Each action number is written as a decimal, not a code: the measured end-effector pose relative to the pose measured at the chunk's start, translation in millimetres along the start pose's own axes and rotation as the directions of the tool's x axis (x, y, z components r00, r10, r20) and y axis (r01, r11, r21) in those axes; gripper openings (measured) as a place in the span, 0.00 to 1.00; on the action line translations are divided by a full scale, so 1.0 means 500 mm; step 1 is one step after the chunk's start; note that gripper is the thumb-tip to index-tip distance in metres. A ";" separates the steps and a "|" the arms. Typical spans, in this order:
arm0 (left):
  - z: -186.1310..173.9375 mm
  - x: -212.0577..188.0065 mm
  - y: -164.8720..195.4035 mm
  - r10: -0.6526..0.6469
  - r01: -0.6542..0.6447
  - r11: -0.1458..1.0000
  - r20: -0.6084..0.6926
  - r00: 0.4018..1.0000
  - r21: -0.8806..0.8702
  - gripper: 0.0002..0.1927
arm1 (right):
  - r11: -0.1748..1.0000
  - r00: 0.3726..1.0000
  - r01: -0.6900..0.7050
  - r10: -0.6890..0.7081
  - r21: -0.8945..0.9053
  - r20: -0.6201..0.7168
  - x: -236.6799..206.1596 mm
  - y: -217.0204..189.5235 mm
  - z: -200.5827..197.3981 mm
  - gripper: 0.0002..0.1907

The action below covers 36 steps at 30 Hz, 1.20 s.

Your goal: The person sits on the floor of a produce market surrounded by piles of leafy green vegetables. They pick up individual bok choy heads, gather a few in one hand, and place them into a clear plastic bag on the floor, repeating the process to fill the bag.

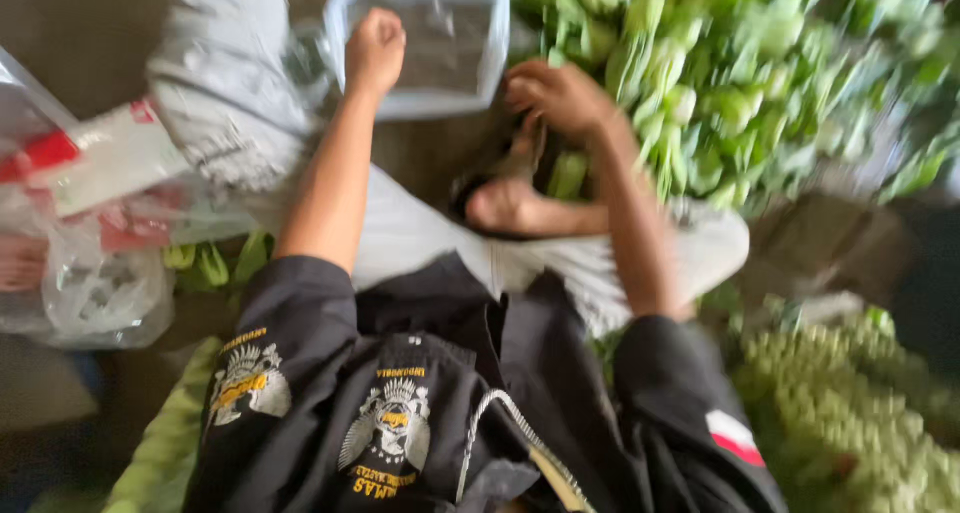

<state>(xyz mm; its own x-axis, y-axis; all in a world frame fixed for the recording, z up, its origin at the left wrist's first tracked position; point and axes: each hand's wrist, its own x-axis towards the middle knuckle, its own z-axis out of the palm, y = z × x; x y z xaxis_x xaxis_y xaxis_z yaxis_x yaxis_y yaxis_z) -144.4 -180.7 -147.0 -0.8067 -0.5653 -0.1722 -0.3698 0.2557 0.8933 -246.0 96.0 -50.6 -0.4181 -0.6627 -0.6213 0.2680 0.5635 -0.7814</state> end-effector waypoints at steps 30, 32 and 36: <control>0.090 -0.001 0.079 -0.134 -0.270 0.734 0.521 0.843 0.624 0.25 | 0.999 0.671 0.028 0.015 0.046 -0.741 0.061 0.029 0.230 0.30; 0.093 -0.008 0.080 -0.176 -0.238 0.776 0.562 0.809 0.585 0.26 | 0.987 0.646 0.043 0.090 0.153 -0.758 0.047 0.054 0.200 0.29; 0.108 -0.017 0.090 -0.146 -0.151 0.897 0.601 0.786 0.416 0.24 | 0.959 0.613 -0.144 0.280 0.244 -0.738 0.008 0.101 0.144 0.28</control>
<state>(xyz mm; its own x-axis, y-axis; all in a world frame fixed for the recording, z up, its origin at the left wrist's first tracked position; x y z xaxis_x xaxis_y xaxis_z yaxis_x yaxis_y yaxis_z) -179.2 -122.3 -127.7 -0.8571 -0.0106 -0.5150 -0.4011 0.6410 0.6543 -171.5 86.0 -96.8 -0.8224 0.1155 -0.5571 0.5291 0.5155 -0.6741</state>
